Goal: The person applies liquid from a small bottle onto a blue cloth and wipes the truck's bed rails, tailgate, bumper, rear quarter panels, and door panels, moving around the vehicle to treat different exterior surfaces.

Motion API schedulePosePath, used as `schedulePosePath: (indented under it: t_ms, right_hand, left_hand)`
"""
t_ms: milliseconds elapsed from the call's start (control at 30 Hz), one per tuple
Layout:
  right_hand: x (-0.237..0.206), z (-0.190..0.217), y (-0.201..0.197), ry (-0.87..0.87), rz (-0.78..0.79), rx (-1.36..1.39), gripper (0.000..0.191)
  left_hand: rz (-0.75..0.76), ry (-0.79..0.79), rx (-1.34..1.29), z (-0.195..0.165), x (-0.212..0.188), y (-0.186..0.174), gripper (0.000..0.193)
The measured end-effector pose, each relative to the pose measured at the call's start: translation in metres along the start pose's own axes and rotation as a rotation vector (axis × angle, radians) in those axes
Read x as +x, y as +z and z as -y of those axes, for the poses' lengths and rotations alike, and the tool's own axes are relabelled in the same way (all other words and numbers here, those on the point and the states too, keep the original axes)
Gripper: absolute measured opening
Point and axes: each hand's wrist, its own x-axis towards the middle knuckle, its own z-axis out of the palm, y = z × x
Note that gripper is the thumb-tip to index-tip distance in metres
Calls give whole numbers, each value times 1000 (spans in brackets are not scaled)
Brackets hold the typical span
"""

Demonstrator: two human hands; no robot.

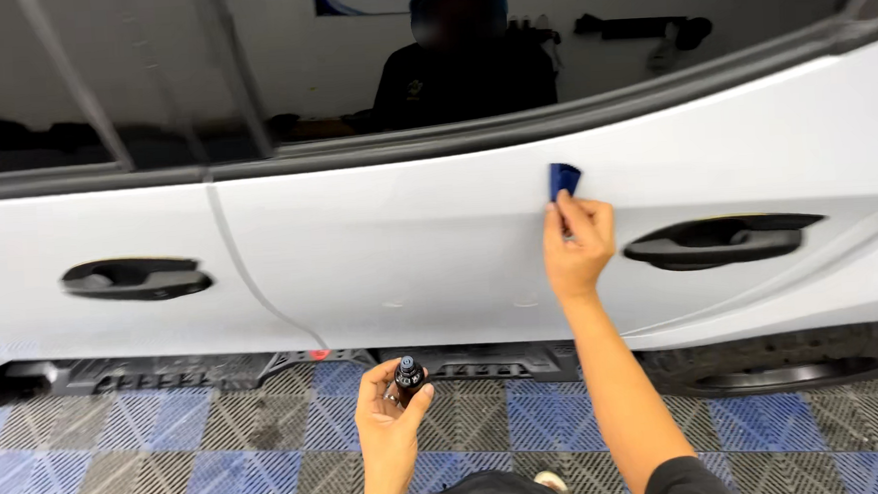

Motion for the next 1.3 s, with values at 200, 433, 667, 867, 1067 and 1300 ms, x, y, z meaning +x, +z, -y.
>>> schedulePosePath:
  t_ms: [200,433,667,867,1067,1300]
  right_hand:
    - [-68,94,138,-17,120,39,17]
    - [-105,190,251,-292,317,136,23]
    - [-67,173,222,-223,297,52,26]
    - [-11,100,117,-45,133,-1,23]
    - [53,21,14,-25,3,-82,23]
    - [110,-65,-103,-37,-99,-240,20]
  left_hand:
    - [-41,41,-18,-40,16,-95,49]
    - [-136,39,18,-49,17,-146,49]
    - [-80,66,36,-33,28,-138,52]
    - [32,9,115,4,33,-86,52]
    - [158,-41,84,36,26,-21,53]
    - [39,-9,121,33,21,19,48]
